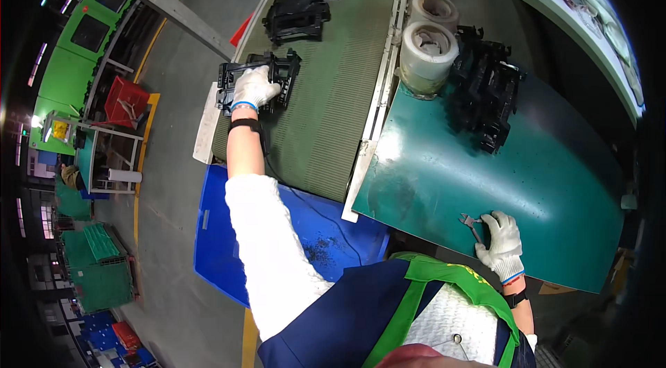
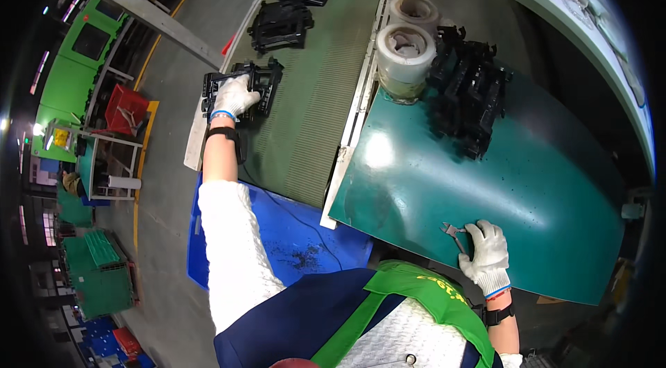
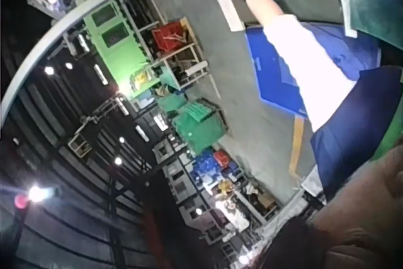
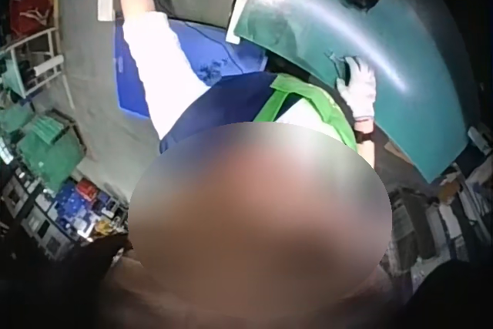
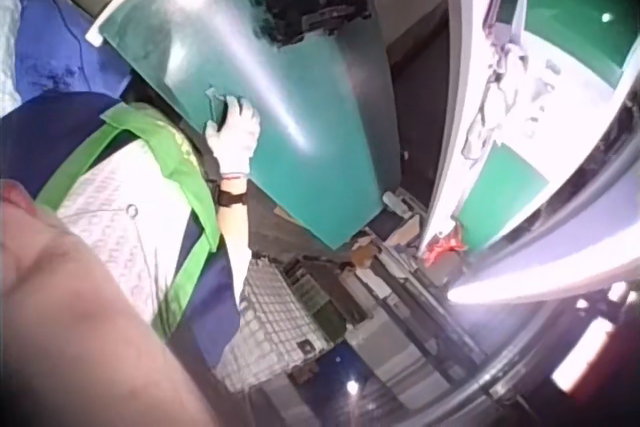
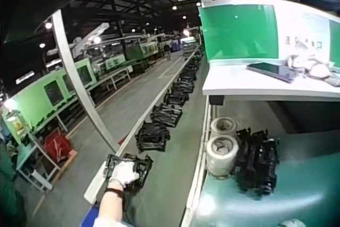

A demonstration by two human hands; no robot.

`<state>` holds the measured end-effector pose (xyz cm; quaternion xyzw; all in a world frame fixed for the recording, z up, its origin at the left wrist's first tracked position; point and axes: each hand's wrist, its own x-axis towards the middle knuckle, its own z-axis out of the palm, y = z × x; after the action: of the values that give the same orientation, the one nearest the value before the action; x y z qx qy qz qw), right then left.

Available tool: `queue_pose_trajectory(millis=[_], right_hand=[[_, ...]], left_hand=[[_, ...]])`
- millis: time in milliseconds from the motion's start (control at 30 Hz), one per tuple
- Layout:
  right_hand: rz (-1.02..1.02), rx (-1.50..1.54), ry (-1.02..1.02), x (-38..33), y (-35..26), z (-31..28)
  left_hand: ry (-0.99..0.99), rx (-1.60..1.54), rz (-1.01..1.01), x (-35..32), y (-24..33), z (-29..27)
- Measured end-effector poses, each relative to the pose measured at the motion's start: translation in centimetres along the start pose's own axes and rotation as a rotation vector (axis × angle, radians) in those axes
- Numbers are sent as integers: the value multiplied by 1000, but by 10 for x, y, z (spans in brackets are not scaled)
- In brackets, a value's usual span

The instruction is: Assembling black plastic components at a workbench and stacking them onto a storage rack.

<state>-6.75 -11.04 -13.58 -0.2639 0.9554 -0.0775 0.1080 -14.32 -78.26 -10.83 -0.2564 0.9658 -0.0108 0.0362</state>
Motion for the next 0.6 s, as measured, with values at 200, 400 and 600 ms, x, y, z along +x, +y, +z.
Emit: queue_pose_trajectory(millis=[200,400,600], right_hand=[[39,24,73,-1,3,15],[52,76,110,1,16,30],[40,333,190,4,44,47]], left_hand=[[-50,-16,-171,12,22,29],[-217,-24,85,-17,43,-9],[-59,-257,-16,-112,95,-44]])
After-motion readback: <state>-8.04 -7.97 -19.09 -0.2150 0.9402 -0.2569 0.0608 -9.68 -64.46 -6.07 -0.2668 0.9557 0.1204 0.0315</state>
